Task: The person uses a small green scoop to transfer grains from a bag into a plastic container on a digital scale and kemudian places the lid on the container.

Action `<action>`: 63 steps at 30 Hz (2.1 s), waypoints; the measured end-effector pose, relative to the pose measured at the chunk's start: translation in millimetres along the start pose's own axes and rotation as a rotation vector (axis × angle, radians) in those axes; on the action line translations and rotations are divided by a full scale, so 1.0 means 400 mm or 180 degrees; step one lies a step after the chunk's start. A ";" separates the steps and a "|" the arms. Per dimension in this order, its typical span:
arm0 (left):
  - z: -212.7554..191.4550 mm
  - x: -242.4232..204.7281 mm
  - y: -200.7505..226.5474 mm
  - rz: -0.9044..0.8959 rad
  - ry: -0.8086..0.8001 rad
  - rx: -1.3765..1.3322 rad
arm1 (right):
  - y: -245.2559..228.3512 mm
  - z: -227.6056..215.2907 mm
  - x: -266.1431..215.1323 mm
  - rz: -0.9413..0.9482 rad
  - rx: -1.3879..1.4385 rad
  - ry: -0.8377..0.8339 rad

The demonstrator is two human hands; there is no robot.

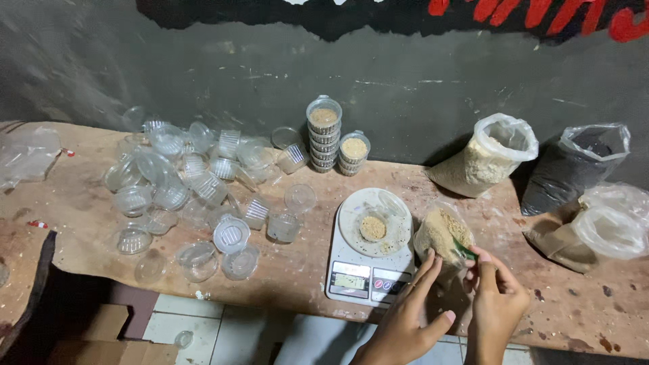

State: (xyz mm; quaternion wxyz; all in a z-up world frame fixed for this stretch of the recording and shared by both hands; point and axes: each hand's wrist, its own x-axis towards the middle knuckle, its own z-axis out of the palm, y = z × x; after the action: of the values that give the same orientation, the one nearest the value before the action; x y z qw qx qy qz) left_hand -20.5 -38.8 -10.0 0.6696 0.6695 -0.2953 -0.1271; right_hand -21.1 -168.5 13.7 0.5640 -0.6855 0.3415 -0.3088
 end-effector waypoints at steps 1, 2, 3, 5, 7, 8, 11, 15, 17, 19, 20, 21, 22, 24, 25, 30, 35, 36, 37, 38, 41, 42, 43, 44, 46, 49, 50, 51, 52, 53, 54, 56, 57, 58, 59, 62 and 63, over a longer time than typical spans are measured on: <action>-0.003 0.002 -0.001 -0.0007 -0.0002 0.0003 | 0.003 0.001 -0.003 0.0008 0.0001 -0.0001; -0.005 0.004 -0.002 0.0008 0.0003 0.0001 | 0.006 0.003 -0.006 -0.0206 0.0129 0.0064; -0.007 0.006 -0.003 0.0023 0.0002 -0.0004 | 0.009 0.003 -0.009 -0.0420 0.0254 0.0135; -0.013 0.000 -0.002 0.0183 0.0167 0.0000 | 0.040 0.000 0.010 -0.0265 0.0610 0.0131; -0.030 -0.007 0.009 0.0348 0.0331 0.0000 | 0.046 -0.003 0.016 -0.0115 0.0964 0.0130; -0.045 -0.012 0.020 0.0295 0.0372 -0.0099 | 0.035 -0.005 0.012 -0.0128 0.1024 0.0133; -0.096 -0.023 0.020 0.0410 0.0723 -0.0069 | 0.031 -0.006 0.009 -0.0203 0.1128 0.0150; -0.185 -0.028 -0.029 0.0754 0.2046 0.1197 | 0.071 -0.018 0.023 -0.0250 0.1152 0.0219; -0.230 -0.043 -0.045 0.0155 0.2207 0.1216 | 0.089 -0.027 0.034 -0.0265 0.1210 0.0185; -0.271 -0.053 -0.070 -0.0437 0.2364 0.1232 | 0.076 -0.024 0.028 -0.0287 0.1281 0.0140; -0.287 -0.056 -0.089 -0.0431 0.2396 0.1165 | 0.056 -0.020 0.018 -0.0257 0.1270 0.0209; -0.298 -0.062 -0.108 -0.0441 0.2419 0.1089 | 0.037 -0.021 0.005 -0.0220 0.1243 0.0284; -0.302 -0.062 -0.116 -0.0446 0.2423 0.1089 | 0.038 -0.020 0.005 -0.0218 0.1239 0.0280; -0.312 -0.057 -0.131 -0.0437 0.2422 0.0896 | 0.038 -0.016 0.007 -0.0174 0.1279 0.0236; -0.313 -0.056 -0.131 -0.0446 0.2420 0.0890 | 0.037 -0.012 0.004 -0.0172 0.1269 0.0237; -0.318 -0.048 -0.119 -0.0327 0.2173 0.0972 | 0.065 0.018 -0.012 -0.0243 0.1416 -0.0040; -0.323 -0.051 -0.108 -0.0793 0.2190 0.0613 | 0.051 0.093 -0.072 0.0082 0.1383 -0.0151; -0.323 -0.051 -0.113 -0.0933 0.2192 0.0631 | 0.054 0.110 -0.080 0.0225 0.1338 -0.0163; -0.326 -0.052 -0.105 -0.0937 0.2203 0.0635 | 0.037 0.125 -0.093 0.0229 0.1339 -0.0174; -0.327 -0.052 -0.098 -0.0849 0.2144 0.0636 | 0.021 0.140 -0.107 0.0214 0.1170 -0.0281; -0.329 -0.051 -0.117 -0.0628 0.2090 0.0713 | 0.023 0.172 -0.118 -0.0064 0.0755 -0.0472; -0.329 -0.050 -0.129 -0.0500 0.2099 0.0785 | 0.032 0.182 -0.116 -0.0323 0.0501 -0.0561; -0.330 -0.048 -0.123 -0.0494 0.2104 0.0786 | 0.029 0.191 -0.119 -0.0329 0.0505 -0.0564; -0.330 -0.047 -0.118 -0.0552 0.2131 0.0724 | 0.025 0.200 -0.123 -0.0315 0.0536 -0.0544; -0.329 -0.049 -0.108 -0.0621 0.2171 0.0657 | 0.020 0.209 -0.127 -0.0297 0.0557 -0.0539; -0.332 -0.048 -0.105 -0.0706 0.2072 0.0616 | 0.017 0.210 -0.127 -0.0394 0.0371 -0.0528; -0.331 -0.048 -0.112 -0.0669 0.2116 0.0659 | 0.021 0.205 -0.124 -0.0767 0.0138 -0.0479; -0.330 -0.046 -0.119 -0.0628 0.2162 0.0706 | 0.026 0.203 -0.121 -0.1140 -0.0091 -0.0429; -0.329 -0.047 -0.129 -0.0627 0.2157 0.0706 | 0.027 0.197 -0.119 -0.1139 -0.0091 -0.0425; -0.329 -0.047 -0.139 -0.0544 0.2168 0.0731 | 0.027 0.192 -0.117 -0.1440 -0.0243 -0.0461; -0.328 -0.048 -0.149 -0.0461 0.2178 0.0756 | 0.027 0.187 -0.116 -0.1740 -0.0396 -0.0497; -0.326 -0.048 -0.137 -0.0550 0.2178 0.0757 | 0.023 0.174 -0.108 -0.2036 -0.0408 -0.0622; -0.327 -0.046 -0.130 -0.0635 0.2187 0.0759 | 0.019 0.170 -0.103 -0.2337 -0.0416 -0.0754; -0.327 -0.047 -0.126 -0.0623 0.2179 0.0761 | 0.030 0.153 -0.103 -0.2341 -0.0412 -0.0741; -0.327 -0.047 -0.121 -0.0747 0.2189 0.0746 | 0.041 0.135 -0.103 -0.2138 -0.0320 -0.0618; -0.329 -0.045 -0.122 -0.0861 0.2190 0.0739 | -0.007 0.082 -0.116 -0.1963 -0.0457 -0.0004; -0.327 -0.045 -0.126 -0.0873 0.2183 0.0746 | -0.036 0.059 -0.124 -0.1967 -0.0697 0.0478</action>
State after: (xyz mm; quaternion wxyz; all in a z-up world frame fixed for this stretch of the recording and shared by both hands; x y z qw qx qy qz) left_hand 50.6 75.1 -53.7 0.6252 0.7784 0.0255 0.0505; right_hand -28.9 -112.7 21.7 0.3400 -0.7885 0.1892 -0.4763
